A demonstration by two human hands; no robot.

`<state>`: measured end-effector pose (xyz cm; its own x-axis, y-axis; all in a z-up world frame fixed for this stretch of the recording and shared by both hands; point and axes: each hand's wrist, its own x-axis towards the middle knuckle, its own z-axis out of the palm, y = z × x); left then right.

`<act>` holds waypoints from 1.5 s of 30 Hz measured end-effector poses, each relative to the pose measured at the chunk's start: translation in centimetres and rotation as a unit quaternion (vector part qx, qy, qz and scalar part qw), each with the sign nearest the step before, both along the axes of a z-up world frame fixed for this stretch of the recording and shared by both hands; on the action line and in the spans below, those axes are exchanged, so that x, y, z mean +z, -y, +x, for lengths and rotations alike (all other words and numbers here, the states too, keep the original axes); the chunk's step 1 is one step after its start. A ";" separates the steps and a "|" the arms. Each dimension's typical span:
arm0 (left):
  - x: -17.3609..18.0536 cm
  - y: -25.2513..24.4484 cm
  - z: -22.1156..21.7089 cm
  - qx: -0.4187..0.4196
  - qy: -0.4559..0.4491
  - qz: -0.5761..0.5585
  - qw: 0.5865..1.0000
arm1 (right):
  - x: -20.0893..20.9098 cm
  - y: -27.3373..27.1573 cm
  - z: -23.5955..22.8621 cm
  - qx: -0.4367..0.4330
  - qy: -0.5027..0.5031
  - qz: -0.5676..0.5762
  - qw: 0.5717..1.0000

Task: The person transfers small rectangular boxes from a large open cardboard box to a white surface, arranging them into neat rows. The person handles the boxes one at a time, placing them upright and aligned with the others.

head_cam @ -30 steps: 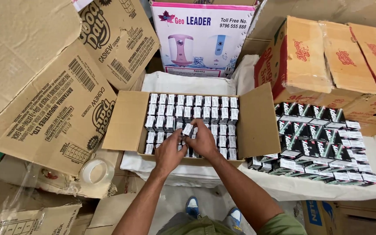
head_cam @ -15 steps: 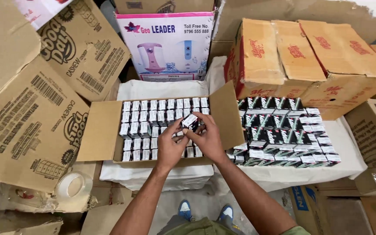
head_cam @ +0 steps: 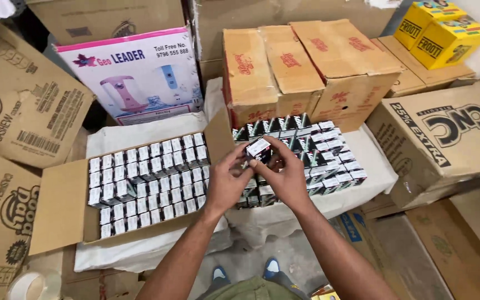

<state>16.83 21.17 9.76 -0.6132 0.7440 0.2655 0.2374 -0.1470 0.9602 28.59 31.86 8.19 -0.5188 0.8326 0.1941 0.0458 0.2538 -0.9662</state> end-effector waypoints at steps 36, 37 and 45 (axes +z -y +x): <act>-9.2 -20.2 18.6 -0.212 0.242 -0.198 0.926 | -10.9 -20.8 17.0 -0.109 0.173 -0.003 0.979; -9.7 -20.5 18.5 -0.212 0.239 -0.196 0.927 | -11.0 -21.0 16.9 -0.098 0.174 0.008 0.980; -10.6 -20.8 18.0 -0.210 0.201 -0.155 0.944 | -14.5 -22.8 17.4 -0.035 0.200 0.167 0.965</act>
<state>34.87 41.98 -0.83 -0.2509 0.9480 -0.1957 -0.1715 0.1554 0.9729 45.98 54.70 -6.31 -0.5531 0.7936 0.2537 0.4266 0.5313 -0.7319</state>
